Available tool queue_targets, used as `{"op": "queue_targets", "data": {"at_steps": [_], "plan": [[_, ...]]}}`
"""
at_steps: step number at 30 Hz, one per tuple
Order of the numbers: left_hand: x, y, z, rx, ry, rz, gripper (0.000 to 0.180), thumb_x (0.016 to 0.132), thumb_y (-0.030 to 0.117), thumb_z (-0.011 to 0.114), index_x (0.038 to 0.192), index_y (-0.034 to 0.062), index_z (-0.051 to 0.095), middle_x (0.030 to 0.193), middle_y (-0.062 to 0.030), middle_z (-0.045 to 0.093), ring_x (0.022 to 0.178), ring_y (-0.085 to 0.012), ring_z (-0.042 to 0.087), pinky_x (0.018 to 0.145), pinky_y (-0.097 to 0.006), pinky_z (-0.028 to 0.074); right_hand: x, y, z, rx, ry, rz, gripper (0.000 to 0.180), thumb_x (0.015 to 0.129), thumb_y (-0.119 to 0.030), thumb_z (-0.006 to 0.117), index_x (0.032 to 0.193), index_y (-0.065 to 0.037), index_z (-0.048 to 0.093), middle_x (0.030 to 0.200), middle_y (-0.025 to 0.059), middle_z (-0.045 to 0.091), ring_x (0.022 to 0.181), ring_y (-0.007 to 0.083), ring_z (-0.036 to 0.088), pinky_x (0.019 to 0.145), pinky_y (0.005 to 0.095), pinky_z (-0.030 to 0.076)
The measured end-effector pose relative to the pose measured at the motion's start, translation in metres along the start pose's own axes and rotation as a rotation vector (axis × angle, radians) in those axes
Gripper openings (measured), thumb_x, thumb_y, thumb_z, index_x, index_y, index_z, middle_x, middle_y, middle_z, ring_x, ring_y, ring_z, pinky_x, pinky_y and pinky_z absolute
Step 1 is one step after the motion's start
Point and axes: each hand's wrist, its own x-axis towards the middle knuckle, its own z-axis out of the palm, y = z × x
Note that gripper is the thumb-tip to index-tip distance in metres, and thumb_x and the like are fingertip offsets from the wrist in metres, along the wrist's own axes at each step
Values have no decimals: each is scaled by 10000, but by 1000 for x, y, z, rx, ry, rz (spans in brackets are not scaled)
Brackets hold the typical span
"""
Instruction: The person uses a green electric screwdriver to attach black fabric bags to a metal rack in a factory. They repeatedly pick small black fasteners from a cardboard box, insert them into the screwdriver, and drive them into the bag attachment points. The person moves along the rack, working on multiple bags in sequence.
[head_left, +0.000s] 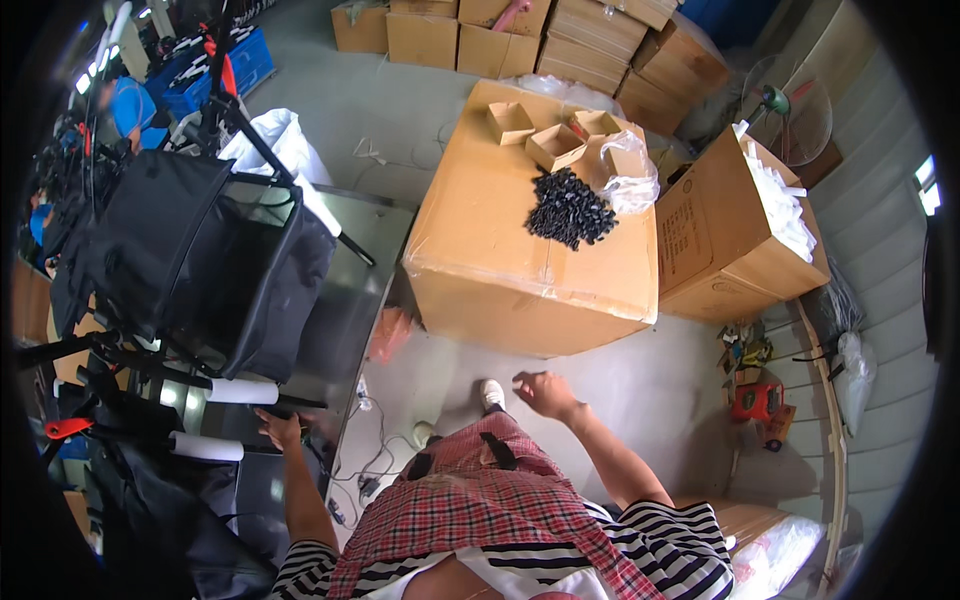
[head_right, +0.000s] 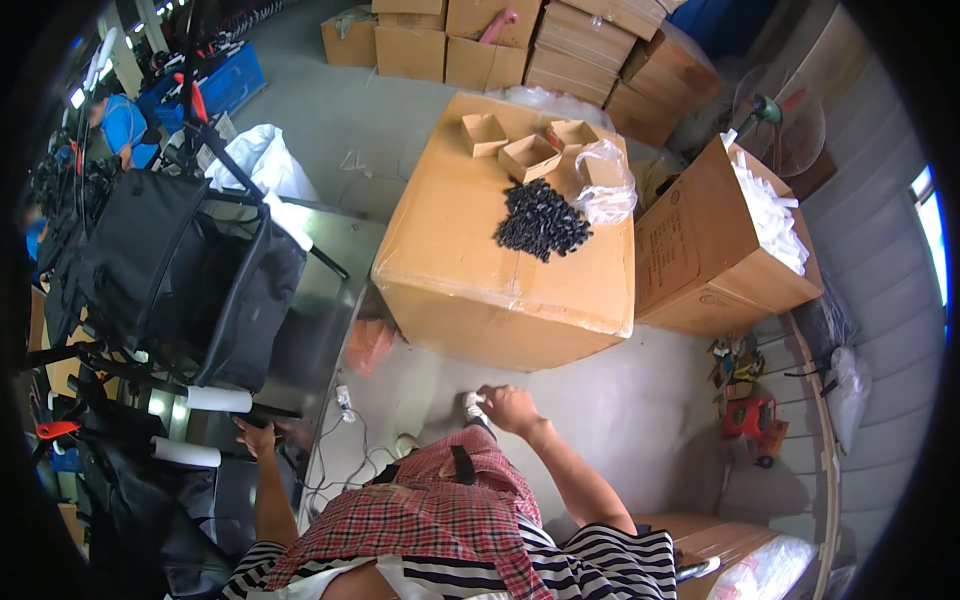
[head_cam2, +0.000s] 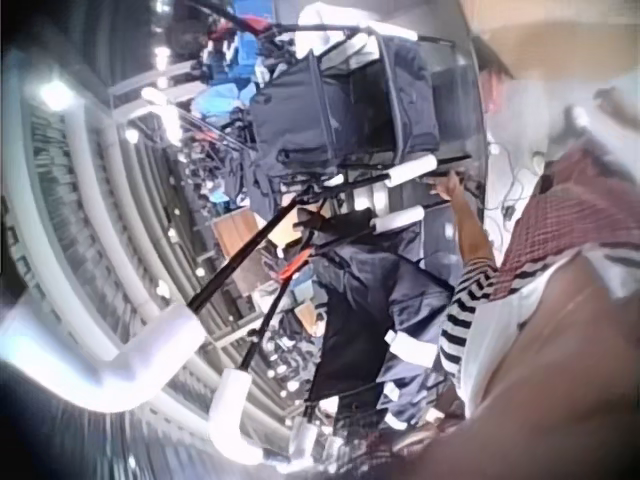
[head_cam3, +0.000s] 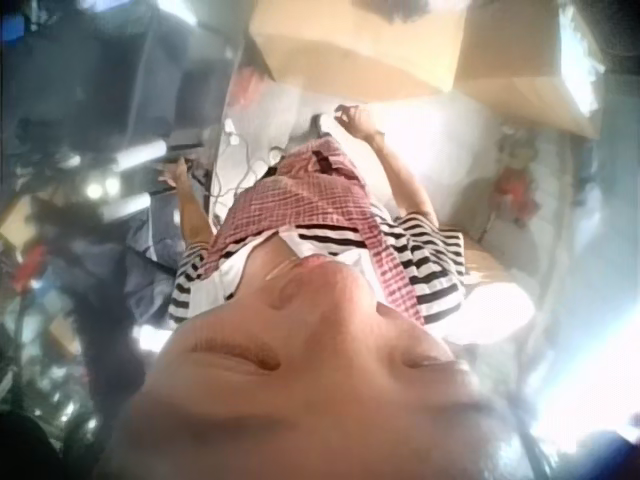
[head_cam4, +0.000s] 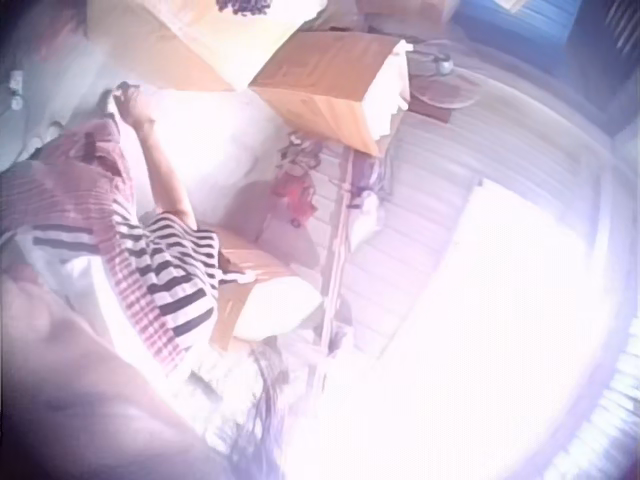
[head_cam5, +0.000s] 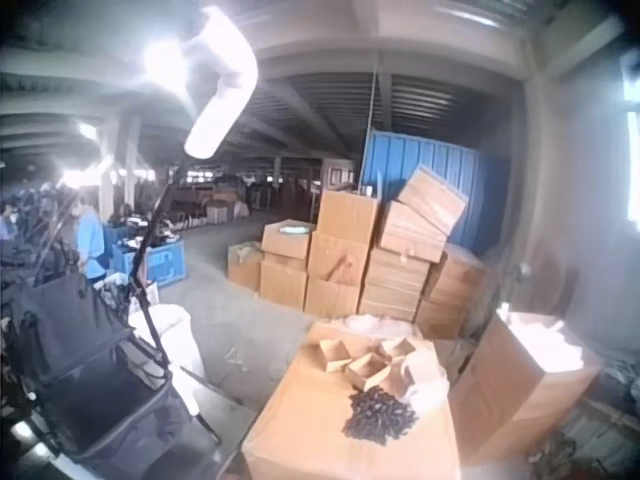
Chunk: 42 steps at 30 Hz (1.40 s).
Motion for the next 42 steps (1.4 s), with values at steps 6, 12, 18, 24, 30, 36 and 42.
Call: {"op": "queue_targets", "data": {"at_steps": [6,12,18,24,30,36,42], "plan": [[-68,-7,-6,72,240,163,915,769,275,760,1527,61,294,1312,-254,464,1181,-446,474,1009,-531,416,102,88,-128,158,784,-278,249,851,-84,708,1085,-13,662,1030,190,707,951,377,687,806,443,555],[-218,-8,46,42,233,503,854,729,110,747,1481,22,352,1341,-281,447,1223,-455,457,1044,-524,390,237,239,-281,-8,1044,-48,370,834,-94,706,1176,10,609,1116,253,652,1014,427,634,893,467,518],[-354,122,39,-296,-207,574,832,727,48,767,1461,48,376,1285,-240,446,1135,-419,526,953,-484,474,316,321,-321,-45,643,515,926,737,-490,761,1404,29,384,1325,314,493,1229,452,524,1068,483,419],[-391,200,23,-321,-339,609,815,727,58,778,1454,57,410,1272,-204,466,977,-326,609,830,-413,540,337,316,-320,-11,498,582,1287,613,-563,817,1598,-165,91,1433,336,263,1303,563,312,1073,631,323],[-374,272,13,-493,-286,728,684,774,11,717,1410,41,466,1206,-169,535,928,-265,622,739,-355,548,313,310,-319,-44,548,511,1252,644,-505,833,1603,-211,85,1500,304,240,1340,488,336,1040,611,361],[-380,362,-10,-636,-446,911,616,811,2,698,1391,42,497,1182,-154,588,935,-254,646,757,-341,552,288,291,-315,-74,586,477,1297,635,-557,836,1601,-185,54,1483,316,247,1334,488,329,1082,575,315],[-388,499,-33,-832,-569,1269,598,850,19,692,1410,17,484,1168,-134,625,958,-219,650,815,-320,549,292,310,-309,-120,382,610,1404,601,-610,853,1597,-160,-29,1425,378,274,1297,538,356,1072,578,340]]}}
